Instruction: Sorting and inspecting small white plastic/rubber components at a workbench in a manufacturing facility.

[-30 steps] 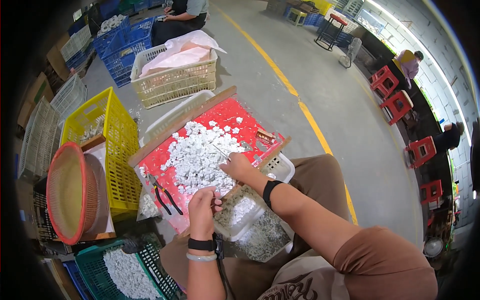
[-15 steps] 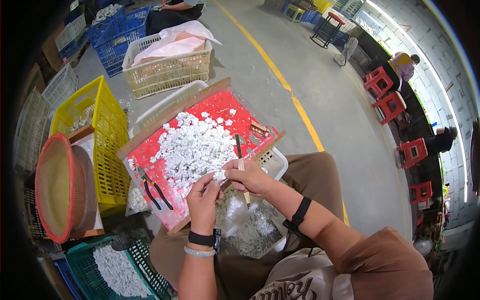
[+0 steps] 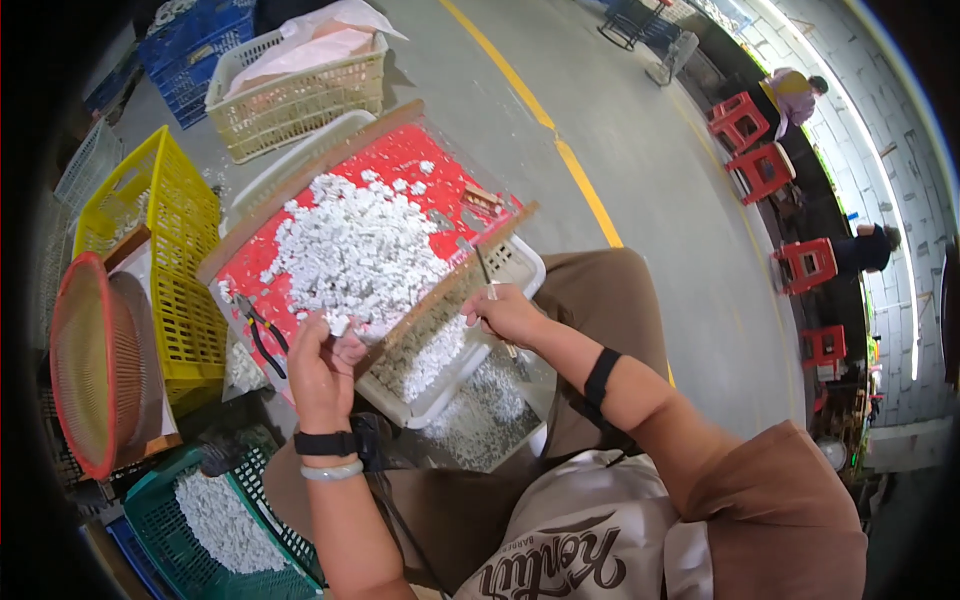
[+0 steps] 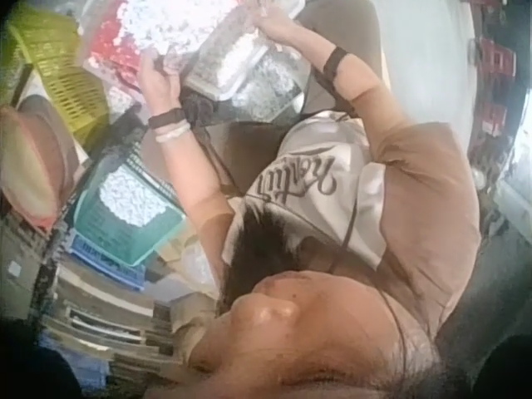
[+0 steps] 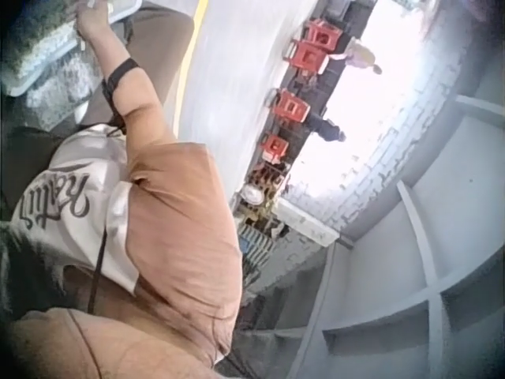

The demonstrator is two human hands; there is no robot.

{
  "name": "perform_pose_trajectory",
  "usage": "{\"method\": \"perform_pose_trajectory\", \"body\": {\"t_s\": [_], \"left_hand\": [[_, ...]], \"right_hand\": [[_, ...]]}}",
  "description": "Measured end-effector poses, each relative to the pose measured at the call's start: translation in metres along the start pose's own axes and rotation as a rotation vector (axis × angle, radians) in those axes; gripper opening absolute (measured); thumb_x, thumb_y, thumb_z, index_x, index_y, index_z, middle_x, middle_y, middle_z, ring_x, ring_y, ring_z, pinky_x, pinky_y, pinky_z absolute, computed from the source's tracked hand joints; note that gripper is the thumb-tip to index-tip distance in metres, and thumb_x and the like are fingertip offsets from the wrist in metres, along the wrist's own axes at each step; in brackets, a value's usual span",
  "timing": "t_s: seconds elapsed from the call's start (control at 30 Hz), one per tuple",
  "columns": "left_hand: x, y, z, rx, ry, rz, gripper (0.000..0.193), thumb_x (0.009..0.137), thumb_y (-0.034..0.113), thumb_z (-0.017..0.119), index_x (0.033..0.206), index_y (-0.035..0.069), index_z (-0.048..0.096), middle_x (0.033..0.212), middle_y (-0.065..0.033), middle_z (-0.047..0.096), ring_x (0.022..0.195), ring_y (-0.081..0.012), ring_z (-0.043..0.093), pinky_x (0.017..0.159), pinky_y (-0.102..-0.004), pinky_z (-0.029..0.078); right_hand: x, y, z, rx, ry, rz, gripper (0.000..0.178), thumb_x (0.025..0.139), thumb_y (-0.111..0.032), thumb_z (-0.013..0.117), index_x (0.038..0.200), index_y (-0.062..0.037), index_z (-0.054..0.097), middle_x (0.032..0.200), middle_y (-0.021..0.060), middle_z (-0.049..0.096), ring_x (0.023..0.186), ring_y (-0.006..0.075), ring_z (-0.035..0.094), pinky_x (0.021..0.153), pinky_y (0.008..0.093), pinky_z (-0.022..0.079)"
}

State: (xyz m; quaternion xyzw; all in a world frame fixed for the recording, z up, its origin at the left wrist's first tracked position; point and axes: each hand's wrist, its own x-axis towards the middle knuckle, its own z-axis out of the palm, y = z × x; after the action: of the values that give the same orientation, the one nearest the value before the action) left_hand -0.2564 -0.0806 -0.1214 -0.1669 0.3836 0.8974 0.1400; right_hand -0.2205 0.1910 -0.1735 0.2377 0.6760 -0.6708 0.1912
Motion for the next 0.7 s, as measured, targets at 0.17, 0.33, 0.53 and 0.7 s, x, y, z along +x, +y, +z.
{"method": "perform_pose_trajectory", "body": {"t_s": [0.17,0.33,0.53,0.7], "left_hand": [[-0.002,-0.001,0.003,0.056,0.041,0.002,0.015,0.089,0.01,0.046,0.098,0.001,0.053,0.085,-0.0113,0.061,0.062,-0.0165,0.06,0.06,-0.0284,0.054],[0.005,0.001,-0.009,0.05,-0.082,0.013,0.016,0.089,0.011,0.046,0.1,0.001,0.053,0.089,-0.0103,0.06,0.069,-0.0159,0.058,0.062,-0.0289,0.053],[0.008,0.011,-0.028,0.03,0.05,0.063,0.013,0.086,0.011,0.054,0.094,0.001,0.058,0.084,-0.0098,0.061,0.066,-0.0153,0.057,0.06,-0.0261,0.052],[0.008,0.017,-0.037,0.011,0.022,0.076,0.011,0.087,0.011,0.057,0.093,0.002,0.058,0.086,-0.0094,0.062,0.067,-0.0148,0.057,0.061,-0.0248,0.051]], "right_hand": [[-0.01,0.048,-0.004,-0.108,0.033,0.009,0.02,0.086,-0.011,0.047,0.084,-0.0013,0.064,0.067,0.0038,0.058,0.044,0.0088,0.046,0.04,0.0246,0.033],[-0.04,0.09,0.01,-0.927,-0.339,-0.541,0.014,0.08,-0.005,0.048,0.085,-0.0029,0.061,0.078,0.0143,0.063,0.067,0.0274,0.059,0.058,0.0377,0.047],[-0.064,0.154,0.05,-1.475,-1.12,-0.414,0.016,0.081,-0.006,0.052,0.09,-0.0062,0.065,0.081,0.0148,0.064,0.075,0.028,0.061,0.067,0.0401,0.05],[-0.062,0.089,0.03,-1.327,-1.175,0.101,0.023,0.083,-0.01,0.053,0.102,-0.0048,0.066,0.092,0.0142,0.068,0.081,0.0281,0.065,0.074,0.0418,0.05]]}}
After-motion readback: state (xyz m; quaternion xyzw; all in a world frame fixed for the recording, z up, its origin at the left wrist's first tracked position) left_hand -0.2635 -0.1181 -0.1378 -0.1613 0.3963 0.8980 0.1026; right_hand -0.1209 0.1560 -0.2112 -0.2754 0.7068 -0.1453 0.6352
